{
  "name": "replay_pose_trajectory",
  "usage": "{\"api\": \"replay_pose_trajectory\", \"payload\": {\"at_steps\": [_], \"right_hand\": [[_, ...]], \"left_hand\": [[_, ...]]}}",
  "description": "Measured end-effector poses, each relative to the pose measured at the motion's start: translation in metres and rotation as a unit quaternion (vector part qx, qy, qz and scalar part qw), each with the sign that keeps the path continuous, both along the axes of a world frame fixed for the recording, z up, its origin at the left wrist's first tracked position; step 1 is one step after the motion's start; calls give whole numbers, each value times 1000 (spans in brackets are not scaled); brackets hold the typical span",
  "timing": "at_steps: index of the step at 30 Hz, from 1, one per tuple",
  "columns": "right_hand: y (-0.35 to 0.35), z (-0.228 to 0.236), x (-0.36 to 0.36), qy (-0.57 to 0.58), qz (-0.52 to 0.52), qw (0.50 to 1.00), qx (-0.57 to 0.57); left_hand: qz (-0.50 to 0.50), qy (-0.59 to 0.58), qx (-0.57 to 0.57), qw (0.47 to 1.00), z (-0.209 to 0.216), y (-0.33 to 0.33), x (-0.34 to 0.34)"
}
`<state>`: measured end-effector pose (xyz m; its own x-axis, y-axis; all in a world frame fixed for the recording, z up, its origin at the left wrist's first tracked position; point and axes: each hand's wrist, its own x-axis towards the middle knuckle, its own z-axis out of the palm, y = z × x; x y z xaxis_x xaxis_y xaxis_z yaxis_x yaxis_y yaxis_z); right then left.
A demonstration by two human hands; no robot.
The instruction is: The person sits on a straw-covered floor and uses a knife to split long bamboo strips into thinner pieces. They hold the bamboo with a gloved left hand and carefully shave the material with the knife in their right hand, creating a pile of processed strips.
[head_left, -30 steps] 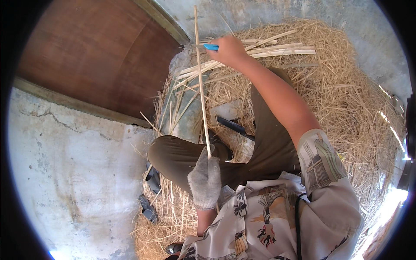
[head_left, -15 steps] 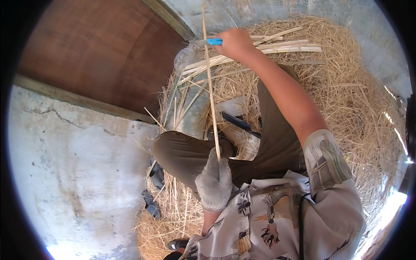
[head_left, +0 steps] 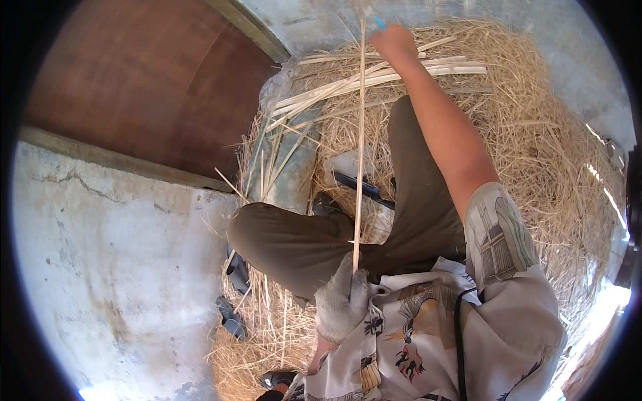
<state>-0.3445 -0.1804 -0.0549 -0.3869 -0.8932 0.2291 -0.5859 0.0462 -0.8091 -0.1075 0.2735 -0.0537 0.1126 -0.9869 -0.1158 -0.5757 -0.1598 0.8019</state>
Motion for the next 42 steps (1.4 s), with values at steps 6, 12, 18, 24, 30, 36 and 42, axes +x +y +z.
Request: {"api": "replay_pose_trajectory", "payload": {"at_steps": [6,12,18,24,30,36,42], "right_hand": [[16,8,32,-72,67,992,-78],[22,-5,89,-143,141,948,-248],[58,-8,109,43,287,938,-191],[58,-4,115,-279,473,835,40],[71,15,120,-358,477,801,46],[56,-11,117,-41,400,911,-91],[76,-4,120,203,376,881,-202]], "left_hand": [[59,171,21,983,23,-55,12],[-28,214,-11,976,68,-189,15],[10,516,-2,857,9,-235,26],[10,481,-15,876,17,-212,20],[25,445,3,895,25,-206,25],[24,437,27,899,30,-207,26],[60,389,-3,919,28,-207,29]]}}
